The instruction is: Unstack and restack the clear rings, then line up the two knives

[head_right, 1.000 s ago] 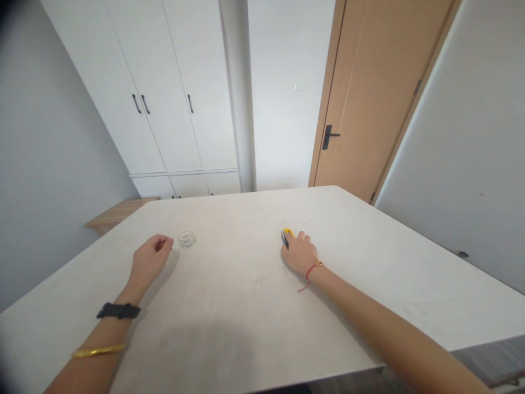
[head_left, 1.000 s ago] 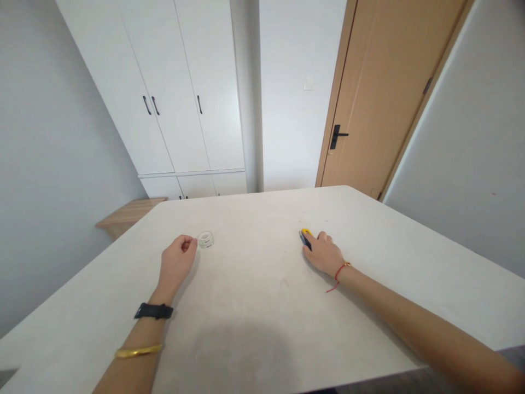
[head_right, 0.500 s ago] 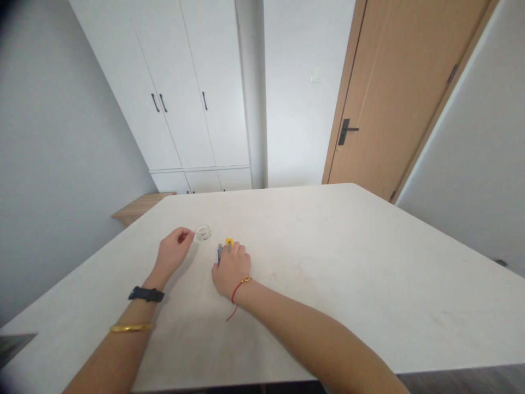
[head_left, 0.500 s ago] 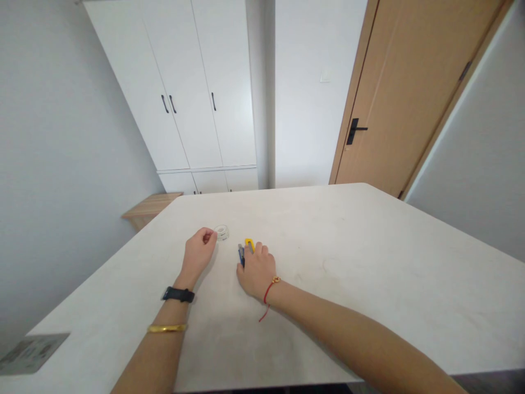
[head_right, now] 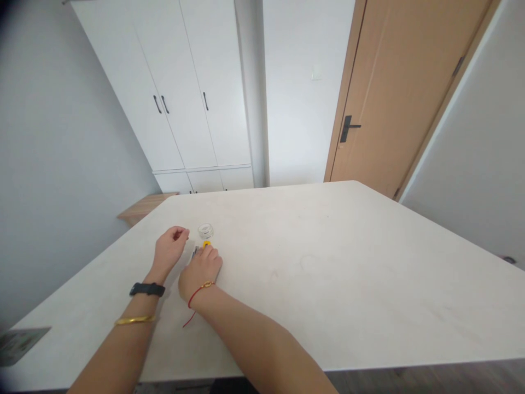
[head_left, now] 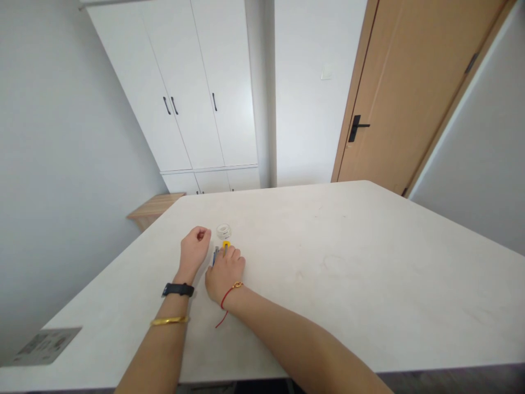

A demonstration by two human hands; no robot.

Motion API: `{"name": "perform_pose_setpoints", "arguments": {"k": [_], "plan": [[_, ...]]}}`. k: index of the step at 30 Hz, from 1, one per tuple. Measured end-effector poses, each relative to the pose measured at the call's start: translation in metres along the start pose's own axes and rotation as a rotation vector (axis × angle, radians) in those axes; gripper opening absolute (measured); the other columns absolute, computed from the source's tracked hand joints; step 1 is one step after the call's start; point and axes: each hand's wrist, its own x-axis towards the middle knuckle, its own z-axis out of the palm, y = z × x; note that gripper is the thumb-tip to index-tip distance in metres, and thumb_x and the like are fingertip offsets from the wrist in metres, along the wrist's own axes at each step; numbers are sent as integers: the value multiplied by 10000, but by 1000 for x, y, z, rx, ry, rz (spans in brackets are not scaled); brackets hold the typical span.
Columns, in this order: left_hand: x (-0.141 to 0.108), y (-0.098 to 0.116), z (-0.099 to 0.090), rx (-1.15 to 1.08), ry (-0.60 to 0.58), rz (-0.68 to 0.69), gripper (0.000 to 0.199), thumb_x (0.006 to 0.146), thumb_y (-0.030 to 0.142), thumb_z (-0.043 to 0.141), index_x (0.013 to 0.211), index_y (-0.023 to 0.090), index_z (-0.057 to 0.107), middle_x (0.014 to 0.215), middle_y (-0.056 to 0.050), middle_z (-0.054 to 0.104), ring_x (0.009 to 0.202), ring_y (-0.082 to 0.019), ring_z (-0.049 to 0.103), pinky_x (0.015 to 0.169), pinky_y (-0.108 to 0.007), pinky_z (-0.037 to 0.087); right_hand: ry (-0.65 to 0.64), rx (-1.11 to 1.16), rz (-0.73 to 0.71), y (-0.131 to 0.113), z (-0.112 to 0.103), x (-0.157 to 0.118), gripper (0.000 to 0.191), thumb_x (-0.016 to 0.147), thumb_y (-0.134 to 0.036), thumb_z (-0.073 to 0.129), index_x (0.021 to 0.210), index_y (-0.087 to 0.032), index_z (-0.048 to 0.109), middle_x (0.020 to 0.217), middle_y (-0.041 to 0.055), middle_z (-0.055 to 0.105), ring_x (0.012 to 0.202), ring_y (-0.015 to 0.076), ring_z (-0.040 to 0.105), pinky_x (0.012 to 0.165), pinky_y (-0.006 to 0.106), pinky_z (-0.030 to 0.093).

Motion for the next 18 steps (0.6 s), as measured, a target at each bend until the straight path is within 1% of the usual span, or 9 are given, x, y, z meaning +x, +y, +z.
{"name": "perform_pose_setpoints", "arguments": {"k": [3, 6, 8, 10, 11, 13, 14, 16, 18], "plan": [[1, 0, -1, 12, 12, -12, 229, 757, 394, 459, 716, 201, 575, 713, -49, 674, 686, -194, 612, 685, -294, 475, -11, 8, 6, -5, 5, -1, 467, 871, -331, 475, 1274, -101, 525, 1207, 224, 529, 1086, 361, 476, 820, 484, 417], [1, -1, -2, 29, 0, -9, 237, 760, 399, 456, 732, 199, 581, 728, -56, 679, 694, -199, 616, 698, -303, 477, -5, 26, -9, -3, 1, -4, 562, 862, -444, 497, 1330, -134, 484, 1226, 223, 516, 1100, 370, 467, 825, 504, 422], [1, -3, -2, 42, -25, 8, 245, 767, 403, 451, 737, 200, 583, 728, -54, 677, 696, -200, 614, 694, -302, 475, 31, 44, -41, 6, -10, -6, 665, 840, -535, 509, 1391, -172, 424, 1248, 214, 496, 1103, 370, 473, 825, 508, 432], [0, -4, 0, 55, -76, 43, 252, 774, 411, 452, 737, 202, 589, 713, -47, 669, 682, -200, 606, 674, -300, 469, 75, 56, -94, 25, -31, -5, 714, 833, -581, 503, 1433, -218, 370, 1257, 198, 480, 1093, 363, 493, 819, 498, 446], [-1, -4, 2, 62, -112, 67, 250, 771, 413, 462, 728, 205, 593, 700, -42, 663, 667, -201, 599, 661, -301, 465, 96, 58, -114, 39, -44, -3, 714, 831, -581, 506, 1439, -234, 363, 1244, 188, 483, 1086, 359, 506, 820, 492, 453], [-4, -3, 7, 76, -186, 124, 230, 754, 407, 497, 707, 210, 605, 700, -42, 655, 656, -205, 589, 658, -309, 463, 113, 56, -114, 77, -73, 2, 704, 832, -535, 529, 1439, -215, 370, 1228, 183, 483, 1063, 340, 535, 830, 469, 463], [-6, -2, 10, 80, -214, 153, 213, 745, 395, 511, 702, 212, 610, 723, -48, 656, 671, -210, 590, 676, -317, 467, 123, 61, -108, 100, -87, 6, 690, 828, -504, 546, 1423, -190, 395, 1216, 183, 485, 1054, 326, 546, 842, 453, 465], [-9, 2, 16, 81, -243, 202, 190, 741, 372, 515, 720, 213, 617, 798, -66, 661, 740, -223, 598, 740, -334, 475, 194, 92, -125, 152, -113, 13, 593, 841, -421, 538, 1363, -151, 463, 1197, 170, 497, 1053, 281, 556, 887, 412, 458], [-11, 7, 19, 72, -224, 239, 199, 763, 370, 489, 760, 212, 611, 852, -77, 656, 803, -230, 601, 791, -345, 477, 277, 177, -161, 204, -134, 19, 456, 841, -360, 516, 1248, -157, 547, 1158, 136, 535, 955, 217, 581, 859, 363, 474]]}}
